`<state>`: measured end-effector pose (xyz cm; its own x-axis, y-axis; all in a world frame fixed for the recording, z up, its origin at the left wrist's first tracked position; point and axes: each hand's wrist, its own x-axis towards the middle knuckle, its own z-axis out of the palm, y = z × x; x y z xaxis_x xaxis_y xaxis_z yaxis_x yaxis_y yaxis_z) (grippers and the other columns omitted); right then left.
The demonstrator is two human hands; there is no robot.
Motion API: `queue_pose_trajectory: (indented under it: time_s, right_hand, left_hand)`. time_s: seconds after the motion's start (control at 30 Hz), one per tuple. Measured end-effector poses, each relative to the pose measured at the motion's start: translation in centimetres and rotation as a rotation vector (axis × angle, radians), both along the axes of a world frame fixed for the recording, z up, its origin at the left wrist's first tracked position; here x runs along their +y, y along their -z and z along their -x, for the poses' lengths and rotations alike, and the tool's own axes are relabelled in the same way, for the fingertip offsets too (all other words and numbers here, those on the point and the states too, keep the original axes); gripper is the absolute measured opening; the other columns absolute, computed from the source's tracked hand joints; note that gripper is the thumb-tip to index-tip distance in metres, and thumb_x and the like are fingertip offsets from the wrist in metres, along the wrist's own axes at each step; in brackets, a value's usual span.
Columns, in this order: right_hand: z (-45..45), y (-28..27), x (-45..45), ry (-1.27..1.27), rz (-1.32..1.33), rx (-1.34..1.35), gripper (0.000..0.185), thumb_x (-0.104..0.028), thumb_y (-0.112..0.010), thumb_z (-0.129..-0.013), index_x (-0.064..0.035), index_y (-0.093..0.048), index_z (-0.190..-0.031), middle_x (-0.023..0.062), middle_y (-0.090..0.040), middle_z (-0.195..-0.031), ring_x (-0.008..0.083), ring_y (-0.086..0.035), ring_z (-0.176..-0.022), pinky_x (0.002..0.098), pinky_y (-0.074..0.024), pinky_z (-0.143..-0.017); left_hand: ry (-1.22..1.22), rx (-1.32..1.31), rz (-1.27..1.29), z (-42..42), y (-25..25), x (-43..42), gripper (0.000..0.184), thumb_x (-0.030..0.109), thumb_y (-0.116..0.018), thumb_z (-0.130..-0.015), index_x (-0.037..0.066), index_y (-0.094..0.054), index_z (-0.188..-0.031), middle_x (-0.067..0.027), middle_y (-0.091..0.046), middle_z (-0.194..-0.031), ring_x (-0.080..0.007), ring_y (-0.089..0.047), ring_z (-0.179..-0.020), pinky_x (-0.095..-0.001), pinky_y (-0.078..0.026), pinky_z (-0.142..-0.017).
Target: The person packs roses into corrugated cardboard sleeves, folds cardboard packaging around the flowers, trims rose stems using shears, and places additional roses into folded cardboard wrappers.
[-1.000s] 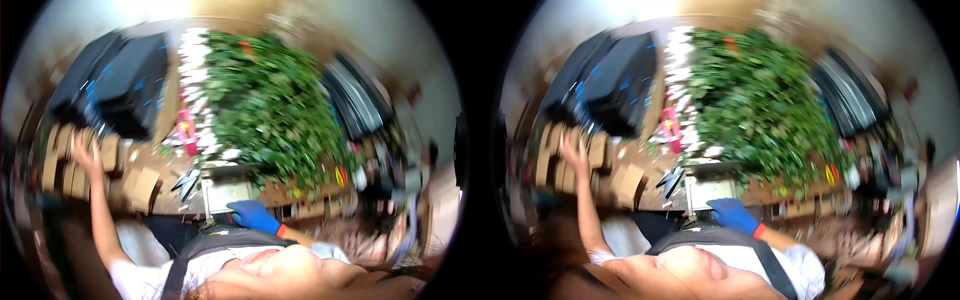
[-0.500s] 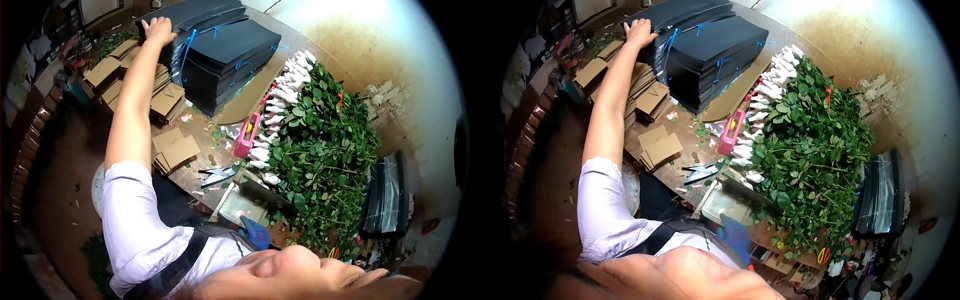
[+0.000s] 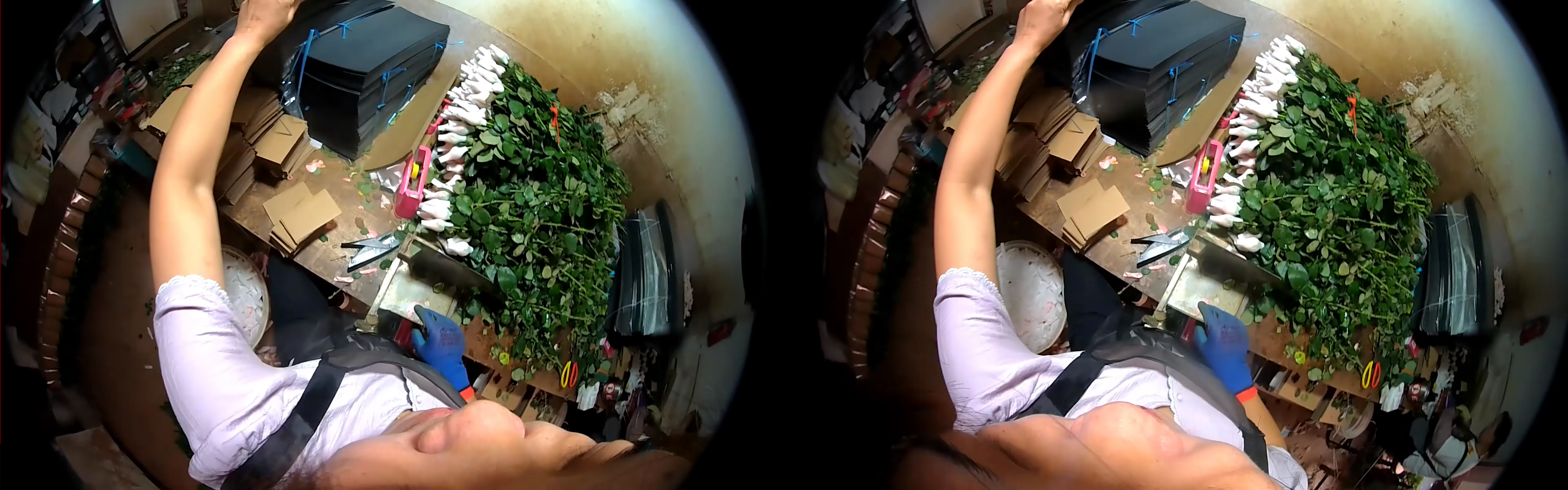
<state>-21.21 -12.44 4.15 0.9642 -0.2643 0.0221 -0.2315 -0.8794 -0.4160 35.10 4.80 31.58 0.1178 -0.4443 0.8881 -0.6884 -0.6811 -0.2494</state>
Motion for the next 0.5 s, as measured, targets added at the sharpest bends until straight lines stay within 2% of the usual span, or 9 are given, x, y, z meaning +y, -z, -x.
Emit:
queue_pose_trajectory:
  time_s: [0.03,0.1,0.17,0.23,0.3,0.37,0.43,0.47,0.5]
  right_hand:
    - [0.0,-0.4,-0.2,-0.001,-0.127,-0.039,0.056,-0.022,-0.072,-0.082,-0.0133,-0.059,-0.136,0.0151,-0.067,-0.121,0.0346,-0.065,-0.107,0.0411,-0.0520,-0.092]
    - [-0.5,-1.4,-0.8,0.005,-0.379,-0.119,0.059,-0.025,-0.074,-0.083,-0.0101,-0.058,-0.138,0.0175,-0.065,-0.127,0.0353,-0.064,-0.114,0.0418,-0.0502,-0.098]
    - [-3.0,-4.2,-1.4,0.044,-0.265,-0.424,0.078,-0.032,-0.081,-0.080,-0.0028,-0.049,-0.144,0.0224,-0.056,-0.140,0.0383,-0.056,-0.128,0.0447,-0.0432,-0.108]
    - [-5.2,-9.4,-1.3,0.066,-0.054,-0.597,0.100,-0.034,-0.086,-0.073,0.0034,-0.035,-0.151,0.0266,-0.044,-0.150,0.0417,-0.047,-0.136,0.0473,-0.0382,-0.112]
    - [-7.2,-11.9,-1.7,0.029,0.079,-0.787,0.114,-0.036,-0.088,-0.070,0.0022,-0.023,-0.156,0.0275,-0.035,-0.156,0.0437,-0.042,-0.139,0.0480,-0.0350,-0.115]
    - [-8.5,-12.4,-2.2,0.071,0.139,-0.869,0.118,-0.034,-0.089,-0.069,0.0017,-0.019,-0.157,0.0287,-0.033,-0.156,0.0439,-0.042,-0.139,0.0476,-0.0350,-0.115]
    - [-6.8,-11.1,-5.1,0.151,-0.029,-0.805,0.079,-0.022,-0.079,-0.079,0.0012,-0.042,-0.145,0.0219,-0.050,-0.144,0.0359,-0.048,-0.136,0.0452,-0.0369,-0.114]
    - [-5.9,-10.4,-6.5,0.195,-0.110,-0.775,0.061,-0.016,-0.074,-0.085,0.0010,-0.053,-0.139,0.0186,-0.058,-0.139,0.0319,-0.051,-0.134,0.0440,-0.0378,-0.113]
    - [-4.5,-12.5,-6.7,0.176,-0.049,-0.850,0.050,-0.013,-0.065,-0.091,0.0008,-0.055,-0.138,0.0173,-0.062,-0.133,0.0300,-0.055,-0.127,0.0410,-0.0421,-0.107]
  left_hand:
    - [0.127,0.055,0.039,2.5,-0.6,-0.7,0.011,0.019,-0.068,-0.087,0.009,-0.067,-0.087,-0.0143,-0.063,-0.084,-0.0351,-0.067,-0.079,-0.0448,-0.054,-0.071]
    - [0.386,0.169,0.117,8.3,-1.3,-2.7,0.021,0.014,-0.069,-0.085,0.006,-0.070,-0.104,-0.0180,-0.071,-0.097,-0.0363,-0.069,-0.089,-0.0411,-0.057,-0.078]
    - [0.559,0.215,0.170,16.0,-0.4,-5.0,0.039,0.002,-0.066,-0.085,0.009,-0.052,-0.121,-0.0145,-0.066,-0.084,-0.0321,-0.067,-0.071,-0.0410,-0.056,-0.065]
    - [0.595,0.379,0.154,21.7,3.1,-6.8,0.033,0.011,-0.067,-0.088,0.009,-0.056,-0.119,-0.0089,-0.063,-0.086,-0.0298,-0.069,-0.083,-0.0433,-0.056,-0.071]
    - [0.787,0.297,0.240,28.2,6.1,-8.4,0.047,-0.001,-0.068,-0.082,0.007,-0.049,-0.124,-0.0055,-0.059,-0.080,-0.0215,-0.066,-0.070,-0.0368,-0.053,-0.057]
    - [0.979,0.208,0.270,33.9,8.0,-9.5,0.054,-0.004,-0.067,-0.078,0.003,-0.045,-0.126,-0.0085,-0.057,-0.095,-0.0205,-0.061,-0.068,-0.0299,-0.052,-0.050]
    - [1.270,0.246,0.316,37.8,10.0,-10.3,0.059,-0.005,-0.070,-0.075,0.003,-0.045,-0.128,-0.0096,-0.055,-0.101,-0.0210,-0.061,-0.070,-0.0281,-0.052,-0.050]
    - [1.473,0.275,0.325,38.5,10.6,-10.4,0.056,0.002,-0.074,-0.078,0.010,-0.050,-0.128,-0.0081,-0.053,-0.101,-0.0228,-0.064,-0.085,-0.0331,-0.056,-0.060]
    - [1.570,0.067,0.424,38.2,11.0,-11.6,0.053,0.011,-0.079,-0.079,0.015,-0.054,-0.126,-0.0096,-0.053,-0.106,-0.0263,-0.061,-0.103,-0.0442,-0.056,-0.083]
